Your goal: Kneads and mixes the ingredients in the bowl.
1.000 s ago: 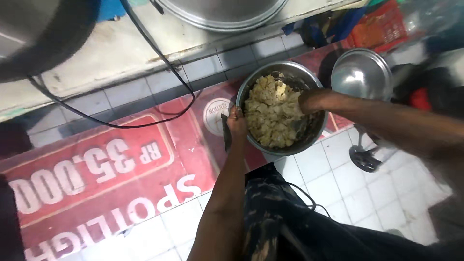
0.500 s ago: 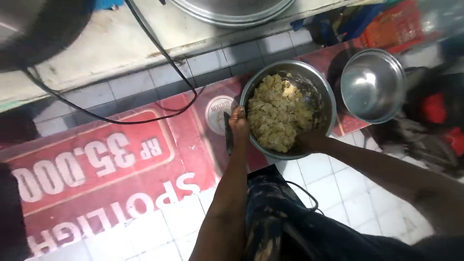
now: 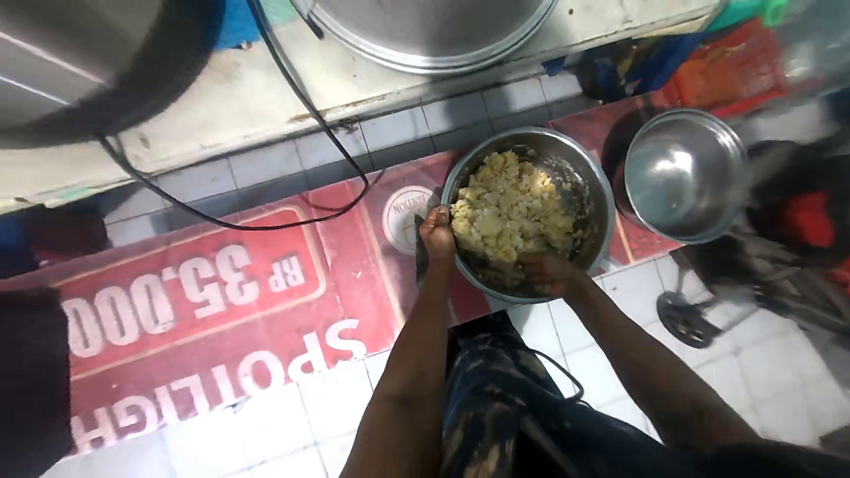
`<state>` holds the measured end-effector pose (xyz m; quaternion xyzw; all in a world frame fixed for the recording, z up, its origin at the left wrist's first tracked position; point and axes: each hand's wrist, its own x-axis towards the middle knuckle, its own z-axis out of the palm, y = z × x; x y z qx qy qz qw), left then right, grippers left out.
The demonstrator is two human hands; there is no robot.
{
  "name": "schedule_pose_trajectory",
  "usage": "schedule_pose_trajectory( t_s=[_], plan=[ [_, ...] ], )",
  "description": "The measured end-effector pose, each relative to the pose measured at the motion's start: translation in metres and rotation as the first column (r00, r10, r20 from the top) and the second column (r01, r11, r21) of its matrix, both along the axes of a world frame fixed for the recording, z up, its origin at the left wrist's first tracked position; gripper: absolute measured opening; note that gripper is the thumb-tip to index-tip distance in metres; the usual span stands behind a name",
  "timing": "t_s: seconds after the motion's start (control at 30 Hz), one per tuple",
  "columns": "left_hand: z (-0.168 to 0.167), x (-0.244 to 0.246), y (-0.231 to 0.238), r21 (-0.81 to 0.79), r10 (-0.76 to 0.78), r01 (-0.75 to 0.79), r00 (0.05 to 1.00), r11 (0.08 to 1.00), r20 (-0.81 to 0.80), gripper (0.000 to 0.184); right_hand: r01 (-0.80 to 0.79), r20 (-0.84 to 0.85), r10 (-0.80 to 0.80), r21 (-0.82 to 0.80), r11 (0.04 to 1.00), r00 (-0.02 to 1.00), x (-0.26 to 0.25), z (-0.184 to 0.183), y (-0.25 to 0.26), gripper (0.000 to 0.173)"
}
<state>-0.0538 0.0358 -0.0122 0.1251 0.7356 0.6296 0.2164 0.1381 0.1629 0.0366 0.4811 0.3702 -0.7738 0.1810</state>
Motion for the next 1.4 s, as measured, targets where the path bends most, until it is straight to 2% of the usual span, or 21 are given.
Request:
schedule_pose_trajectory(
  t_s=[0.07, 0.2, 0.3, 0.47, 0.53, 0.63, 0.73, 0.8, 0.87, 0.9, 0.97, 1.0, 1.03, 1.1, 1.17, 1.23, 1.3, 1.33, 1.37, 1.4],
  plan=[
    [-0.003, -0.001, 0.000, 0.005, 0.000, 0.000, 1.000, 1.000, -0.005, 0.030, 0.106, -0.064, -0.115, -0.136, 0.985, 0.991, 0.004, -0.001, 0.001, 0.037],
    [-0.010, -0.005, 0.010, 0.103, 0.084, -0.086, 0.996, 0.991, 0.025, 0.024, 0.318, -0.158, -0.393, -0.357, 0.878, 0.906, 0.007, 0.000, 0.005, 0.046],
    [-0.011, -0.006, 0.011, 0.128, 0.085, -0.088, 0.996, 0.988, 0.029, 0.024, 0.408, -0.175, -0.498, -0.383, 0.829, 0.849, 0.009, -0.002, 0.015, 0.044],
    [-0.009, -0.005, 0.004, 0.083, 0.008, -0.005, 0.999, 0.997, -0.041, 0.027, 0.516, -0.097, -0.567, -0.310, 0.799, 0.818, 0.011, 0.004, 0.036, 0.044],
    [-0.011, -0.005, 0.007, 0.095, 0.036, -0.031, 0.998, 0.995, -0.047, 0.027, 0.544, -0.085, -0.594, -0.315, 0.778, 0.800, 0.011, 0.008, 0.044, 0.041],
    [-0.003, 0.005, 0.001, 0.029, 0.020, -0.020, 1.000, 0.999, -0.015, 0.026, 0.489, -0.172, -0.563, -0.337, 0.805, 0.809, 0.017, 0.005, 0.063, 0.044],
    [0.008, 0.028, -0.015, -0.206, 0.006, 0.001, 1.000, 0.978, 0.031, 0.035, 0.390, -0.185, -0.461, -0.320, 0.863, 0.868, 0.013, 0.018, 0.082, 0.042],
    [0.010, 0.047, -0.026, -0.290, 0.006, 0.008, 0.999, 0.957, 0.047, 0.039, 0.291, -0.121, -0.317, -0.192, 0.937, 0.941, 0.006, 0.033, 0.091, 0.039],
    [0.010, 0.060, -0.033, -0.296, -0.007, 0.032, 0.996, 0.955, 0.083, 0.040, 0.062, -0.048, -0.062, 0.006, 0.998, 0.997, -0.003, 0.051, 0.097, 0.037],
    [0.012, 0.063, -0.034, -0.286, -0.002, 0.034, 0.994, 0.958, 0.111, 0.040, -0.067, 0.027, 0.065, 0.114, 0.991, 0.998, -0.010, 0.063, 0.098, 0.034],
    [0.013, 0.062, -0.033, -0.259, 0.017, 0.017, 0.992, 0.966, 0.129, 0.039, -0.358, 0.223, 0.299, 0.309, 0.881, 0.928, -0.020, 0.090, 0.096, 0.031],
    [0.014, 0.055, -0.030, -0.231, 0.017, 0.008, 0.994, 0.973, 0.104, 0.040, -0.524, 0.320, 0.423, 0.391, 0.757, 0.848, -0.024, 0.100, 0.095, 0.029],
    [0.015, 0.045, -0.026, -0.201, 0.006, 0.007, 0.998, 0.980, 0.061, 0.042, -0.688, 0.426, 0.540, 0.443, 0.575, 0.726, -0.029, 0.111, 0.094, 0.027],
    [0.017, 0.024, -0.016, -0.185, -0.032, 0.031, 0.999, 0.982, 0.000, 0.045, -0.896, 0.587, 0.689, 0.385, 0.223, 0.424, -0.044, 0.133, 0.090, 0.027],
    [0.021, 0.006, -0.003, -0.217, -0.073, 0.072, 0.997, 0.973, 0.007, 0.044, -0.958, 0.674, 0.729, 0.271, -0.091, 0.121, -0.055, 0.138, 0.084, 0.030],
    [0.027, -0.002, 0.002, -0.242, -0.115, 0.117, 0.993, 0.963, 0.024, 0.042, -0.945, 0.740, 0.664, 0.129, -0.299, -0.109, -0.064, 0.130, 0.072, 0.039],
    [0.024, -0.001, 0.001, -0.234, -0.136, 0.129, 0.991, 0.963, -0.011, 0.041, -0.919, 0.774, 0.586, 0.016, -0.395, -0.239, -0.067, 0.102, 0.064, 0.045],
    [0.019, 0.001, 0.000, -0.227, -0.133, 0.122, 0.991, 0.966, -0.034, 0.041, -0.925, 0.786, 0.562, -0.031, -0.378, -0.256, -0.070, 0.092, 0.060, 0.045],
    [0.016, 0.001, -0.001, -0.219, -0.130, 0.119, 0.991, 0.969, -0.038, 0.042, -0.950, 0.832, 0.520, -0.030, -0.310, -0.196, -0.073, 0.092, 0.052, 0.042],
    [0.017, 0.002, -0.001, -0.212, -0.126, 0.116, 0.991, 0.970, -0.037, 0.042, -0.977, 0.905, 0.425, 0.070, -0.202, -0.023, -0.071, 0.103, 0.041, 0.033]
  ],
)
